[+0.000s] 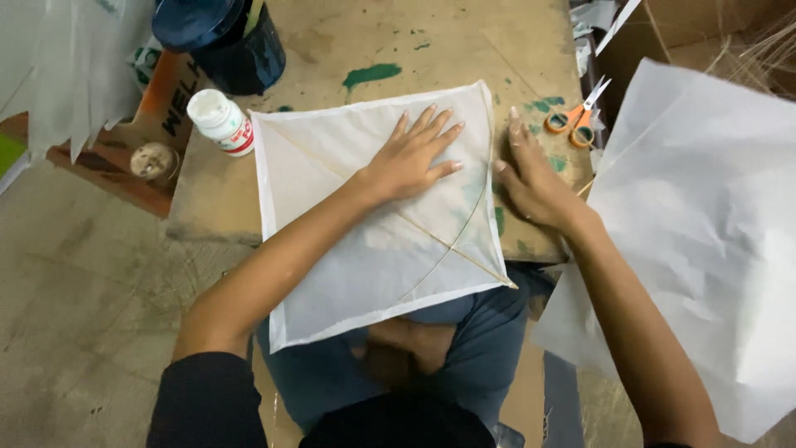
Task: Applying glue to a kite frame and attaching kite paper by smoothing it with hands
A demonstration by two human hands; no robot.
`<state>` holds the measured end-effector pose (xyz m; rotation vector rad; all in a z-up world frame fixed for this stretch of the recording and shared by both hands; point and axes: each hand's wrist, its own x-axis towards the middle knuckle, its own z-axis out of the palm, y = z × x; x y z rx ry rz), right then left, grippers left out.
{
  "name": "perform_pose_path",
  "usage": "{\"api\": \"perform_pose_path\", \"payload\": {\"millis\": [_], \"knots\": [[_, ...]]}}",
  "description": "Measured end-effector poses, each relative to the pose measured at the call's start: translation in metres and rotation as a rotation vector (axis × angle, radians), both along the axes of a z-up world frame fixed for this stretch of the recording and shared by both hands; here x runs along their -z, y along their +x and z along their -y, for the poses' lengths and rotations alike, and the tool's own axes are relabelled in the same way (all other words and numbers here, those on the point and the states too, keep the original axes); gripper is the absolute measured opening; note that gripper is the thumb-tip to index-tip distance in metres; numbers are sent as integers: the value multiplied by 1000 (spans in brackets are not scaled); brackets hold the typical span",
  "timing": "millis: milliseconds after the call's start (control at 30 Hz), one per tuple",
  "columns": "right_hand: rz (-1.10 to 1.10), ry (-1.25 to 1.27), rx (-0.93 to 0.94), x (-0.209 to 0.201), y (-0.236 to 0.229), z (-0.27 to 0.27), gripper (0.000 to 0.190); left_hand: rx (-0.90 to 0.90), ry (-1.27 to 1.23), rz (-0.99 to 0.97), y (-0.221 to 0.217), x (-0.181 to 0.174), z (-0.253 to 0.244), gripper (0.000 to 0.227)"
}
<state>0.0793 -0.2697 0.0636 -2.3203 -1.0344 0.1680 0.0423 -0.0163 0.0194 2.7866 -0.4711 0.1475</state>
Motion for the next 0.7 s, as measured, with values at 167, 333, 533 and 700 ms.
{"api": "perform_pose_path", "payload": {"millis": [167, 333, 533, 700], "knots": [[76, -117, -37, 28, 20, 0, 73, -24, 77, -54, 29, 12, -8, 71], [54, -176, -52, 31, 22, -10, 75, -27, 67, -65, 26, 5, -11, 71], [149, -244, -66, 43, 25, -11, 75, -22, 55, -111, 24, 0, -10, 74], [254, -305, -60, 57, 28, -10, 76, -32, 30, -144, 26, 1, -9, 71]]}}
